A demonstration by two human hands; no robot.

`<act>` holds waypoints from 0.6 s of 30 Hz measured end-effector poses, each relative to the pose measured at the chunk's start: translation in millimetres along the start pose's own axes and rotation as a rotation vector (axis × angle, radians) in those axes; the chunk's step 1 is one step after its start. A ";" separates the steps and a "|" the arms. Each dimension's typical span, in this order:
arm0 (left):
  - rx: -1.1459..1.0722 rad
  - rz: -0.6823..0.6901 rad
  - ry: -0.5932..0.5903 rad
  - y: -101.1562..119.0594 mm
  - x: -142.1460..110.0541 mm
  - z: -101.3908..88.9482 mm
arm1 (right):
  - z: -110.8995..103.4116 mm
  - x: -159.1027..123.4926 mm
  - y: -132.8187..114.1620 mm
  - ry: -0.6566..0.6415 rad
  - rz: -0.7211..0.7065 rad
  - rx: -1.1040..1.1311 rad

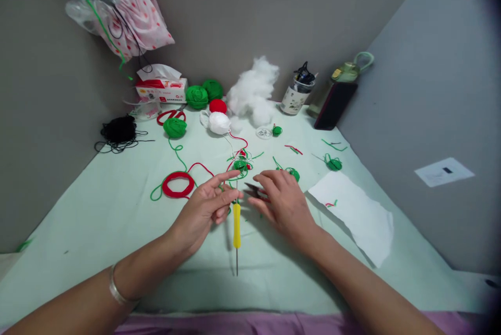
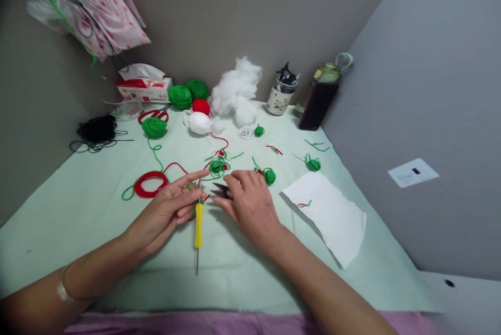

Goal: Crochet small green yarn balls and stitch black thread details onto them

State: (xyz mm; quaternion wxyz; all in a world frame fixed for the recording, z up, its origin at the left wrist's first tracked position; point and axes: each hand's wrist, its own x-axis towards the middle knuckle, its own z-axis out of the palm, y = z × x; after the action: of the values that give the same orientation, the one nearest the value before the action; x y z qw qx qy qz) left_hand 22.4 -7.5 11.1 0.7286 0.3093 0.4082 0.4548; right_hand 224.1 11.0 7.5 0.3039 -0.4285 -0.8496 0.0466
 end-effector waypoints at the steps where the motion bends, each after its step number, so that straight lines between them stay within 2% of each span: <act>1: 0.005 0.026 0.021 -0.7 -0.2 1.3 | -0.9 0.8 -5.4 -0.046 0.063 0.154; 2: 0.013 0.049 0.034 -1.5 -0.2 2.6 | -1.5 1.8 -11.6 -0.119 0.137 0.338; 4: 0.044 0.088 0.047 -3.6 0.8 4.1 | -1.5 3.6 -23.3 -0.347 0.295 0.702; 6: 0.095 0.107 0.058 -5.8 3.7 2.7 | 0.3 4.9 -29.7 -0.530 0.403 0.960; 8: 0.145 0.123 0.075 -7.7 8.1 -2.1 | 2.1 5.4 -28.9 -0.569 0.477 1.108; 11: 0.189 0.151 0.106 -9.4 14.8 -10.7 | 0.1 6.0 -17.9 -0.447 0.602 1.244; 15: 0.246 0.126 0.100 -9.4 15.8 -10.8 | -8.5 8.3 -2.2 -0.123 0.679 1.266; 16: 0.268 0.124 0.088 -9.3 14.4 -8.4 | -9.9 8.6 -0.4 -0.087 0.681 1.230; 18: 0.317 0.132 0.065 -9.3 10.4 -2.4 | -10.6 8.6 0.1 -0.104 0.645 1.120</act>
State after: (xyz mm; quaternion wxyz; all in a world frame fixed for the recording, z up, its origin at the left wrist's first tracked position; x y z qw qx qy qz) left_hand 26.8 -1.5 -1.0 0.6259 0.4316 0.4767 0.4412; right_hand 226.2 15.7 20.2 0.4105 -0.4362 -0.5390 0.5923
